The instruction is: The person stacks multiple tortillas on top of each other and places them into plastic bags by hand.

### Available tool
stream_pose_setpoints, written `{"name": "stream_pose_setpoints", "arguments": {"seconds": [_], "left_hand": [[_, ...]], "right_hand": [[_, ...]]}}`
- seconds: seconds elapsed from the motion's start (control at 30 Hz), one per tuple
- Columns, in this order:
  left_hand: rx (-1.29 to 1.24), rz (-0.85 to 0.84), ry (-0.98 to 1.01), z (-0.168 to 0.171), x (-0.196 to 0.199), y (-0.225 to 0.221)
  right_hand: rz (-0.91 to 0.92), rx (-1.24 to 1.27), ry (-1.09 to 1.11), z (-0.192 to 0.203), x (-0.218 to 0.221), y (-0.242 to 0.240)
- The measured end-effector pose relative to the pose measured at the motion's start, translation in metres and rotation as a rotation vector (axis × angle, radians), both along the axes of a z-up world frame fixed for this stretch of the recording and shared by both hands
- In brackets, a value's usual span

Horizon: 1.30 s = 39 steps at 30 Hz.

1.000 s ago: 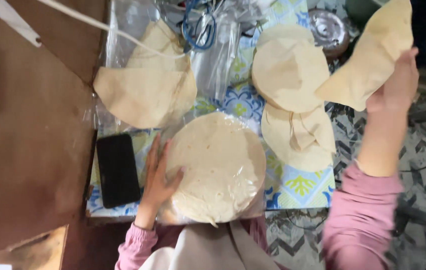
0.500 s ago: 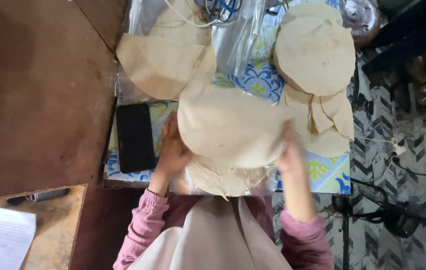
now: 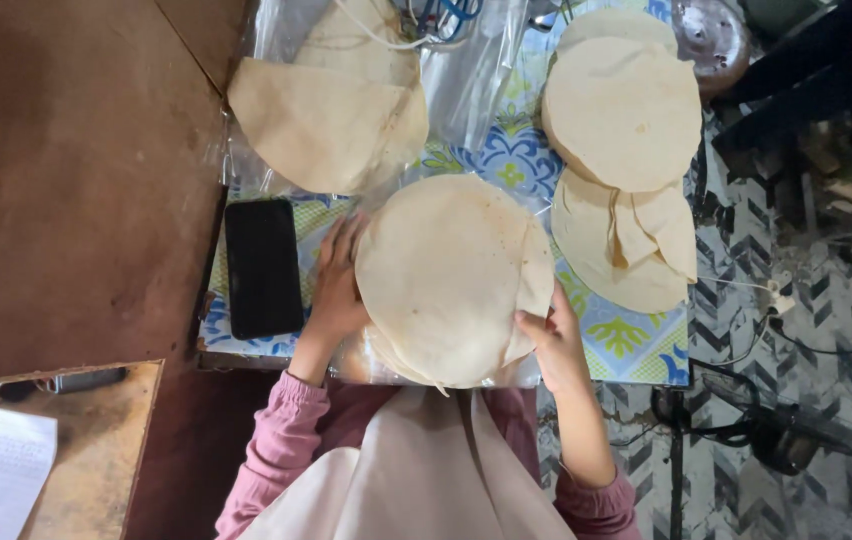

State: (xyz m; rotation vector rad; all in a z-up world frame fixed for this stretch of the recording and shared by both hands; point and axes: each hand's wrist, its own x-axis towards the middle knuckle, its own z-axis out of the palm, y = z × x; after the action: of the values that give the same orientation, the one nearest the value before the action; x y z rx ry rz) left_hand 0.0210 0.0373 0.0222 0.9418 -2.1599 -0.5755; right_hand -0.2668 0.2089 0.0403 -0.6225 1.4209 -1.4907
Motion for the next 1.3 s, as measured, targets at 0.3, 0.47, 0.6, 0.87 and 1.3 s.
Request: {"name": "stream_pose_setpoints", "arguments": {"seconds": [0.3, 0.47, 0.6, 0.87, 1.3], "left_hand": [[0.022, -0.013, -0.012, 0.008, 0.001, 0.002], [0.097, 0.002, 0.031, -0.044, 0.004, -0.008], [0.441, 0.033, 0.384, -0.034, 0.016, -0.017], [-0.06, 0.022, -0.162, 0.052, -0.029, 0.034], [-0.262, 0.347, -0.419, 0.036, -0.016, -0.115]], "right_hand": [[0.017, 0.206, 0.281, 0.013, 0.003, 0.003], [-0.035, 0.217, 0.582, 0.025, 0.009, 0.003], [-0.057, 0.314, 0.954, 0.066, 0.033, -0.004], [0.123, -0.037, 1.517, 0.039, 0.059, -0.03], [0.293, 0.086, 1.52, 0.052, 0.058, -0.039]]}}
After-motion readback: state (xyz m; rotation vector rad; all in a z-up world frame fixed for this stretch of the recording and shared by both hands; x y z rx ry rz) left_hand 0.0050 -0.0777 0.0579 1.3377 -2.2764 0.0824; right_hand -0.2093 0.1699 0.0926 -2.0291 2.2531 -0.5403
